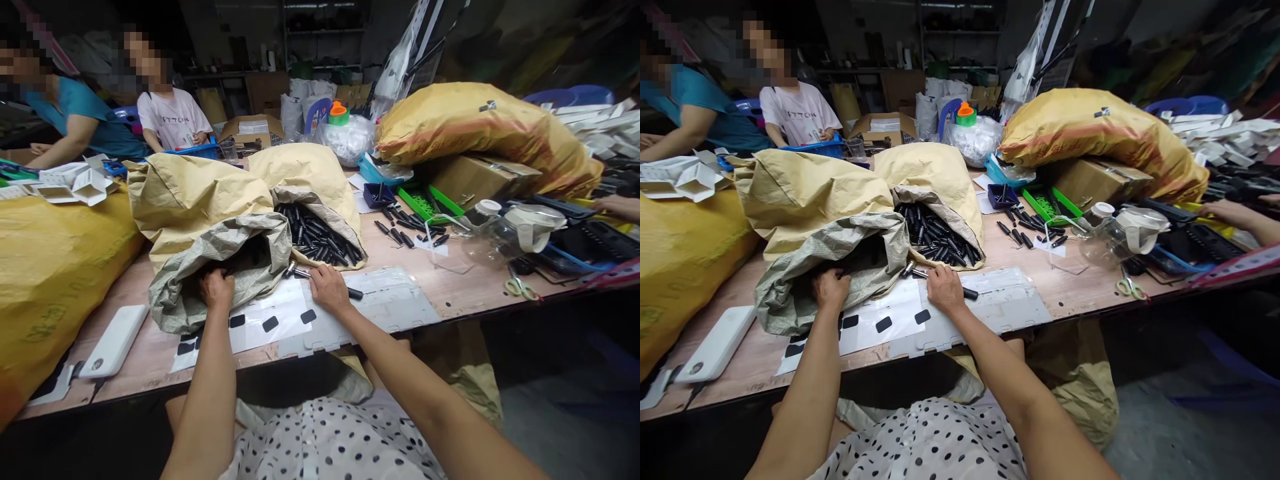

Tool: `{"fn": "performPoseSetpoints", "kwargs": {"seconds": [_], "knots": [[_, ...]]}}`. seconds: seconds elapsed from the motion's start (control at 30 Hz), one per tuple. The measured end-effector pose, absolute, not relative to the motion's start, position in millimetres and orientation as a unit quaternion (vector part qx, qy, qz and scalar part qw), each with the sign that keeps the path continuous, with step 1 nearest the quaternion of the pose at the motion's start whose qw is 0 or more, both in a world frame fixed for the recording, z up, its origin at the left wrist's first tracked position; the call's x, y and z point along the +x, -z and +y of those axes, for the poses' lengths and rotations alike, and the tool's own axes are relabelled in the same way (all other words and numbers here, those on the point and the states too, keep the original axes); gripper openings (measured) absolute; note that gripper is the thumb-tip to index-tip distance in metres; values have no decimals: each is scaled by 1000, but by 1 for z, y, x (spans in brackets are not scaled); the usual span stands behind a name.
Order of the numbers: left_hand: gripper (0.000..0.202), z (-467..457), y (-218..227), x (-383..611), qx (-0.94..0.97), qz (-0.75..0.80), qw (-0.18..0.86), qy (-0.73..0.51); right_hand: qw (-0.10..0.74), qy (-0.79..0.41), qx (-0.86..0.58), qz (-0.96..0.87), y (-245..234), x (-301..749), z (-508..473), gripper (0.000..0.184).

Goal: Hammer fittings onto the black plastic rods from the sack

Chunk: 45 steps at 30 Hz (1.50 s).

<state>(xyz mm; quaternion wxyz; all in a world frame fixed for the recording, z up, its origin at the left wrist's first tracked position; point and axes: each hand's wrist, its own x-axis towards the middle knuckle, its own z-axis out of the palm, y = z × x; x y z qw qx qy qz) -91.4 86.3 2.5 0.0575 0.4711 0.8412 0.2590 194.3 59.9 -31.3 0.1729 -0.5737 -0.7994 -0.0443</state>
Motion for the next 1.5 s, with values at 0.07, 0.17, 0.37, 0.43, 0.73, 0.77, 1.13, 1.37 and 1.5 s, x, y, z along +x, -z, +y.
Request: {"fn": "performPoseSetpoints", "kwargs": {"seconds": [0.07, 0.17, 0.37, 0.43, 0.73, 0.77, 1.13, 1.37, 1.5], "knots": [[19, 72, -5, -85, 509, 810, 46, -288, 175, 42, -574, -799, 32, 194, 60, 23], [19, 44, -2, -65, 600, 720, 70, -341, 174, 37, -577, -797, 31, 193, 60, 23], [19, 3, 21, -28, 676, 633, 181, -331, 169, 27, -581, -795, 27, 193, 61, 24], [21, 1, 27, -27, 674, 632, 193, -329, 168, 25, -582, -795, 26, 193, 60, 24], [22, 2, 30, -33, 668, 627, 206, -344, 162, 25, -580, -798, 27, 197, 60, 26], [21, 2, 31, -32, 669, 627, 205, -344, 160, 24, -580, -798, 27, 197, 61, 26], [12, 3, 35, -26, 668, 627, 205, -345, 225, -37, -555, -800, 21, 201, 25, 42], [12, 4, 37, -23, 667, 628, 208, -343, 269, -115, -525, -799, 17, 204, -13, 41], [13, 5, 37, -23, 667, 626, 212, -344, 281, -113, -511, -804, 16, 204, -19, 45]]}}
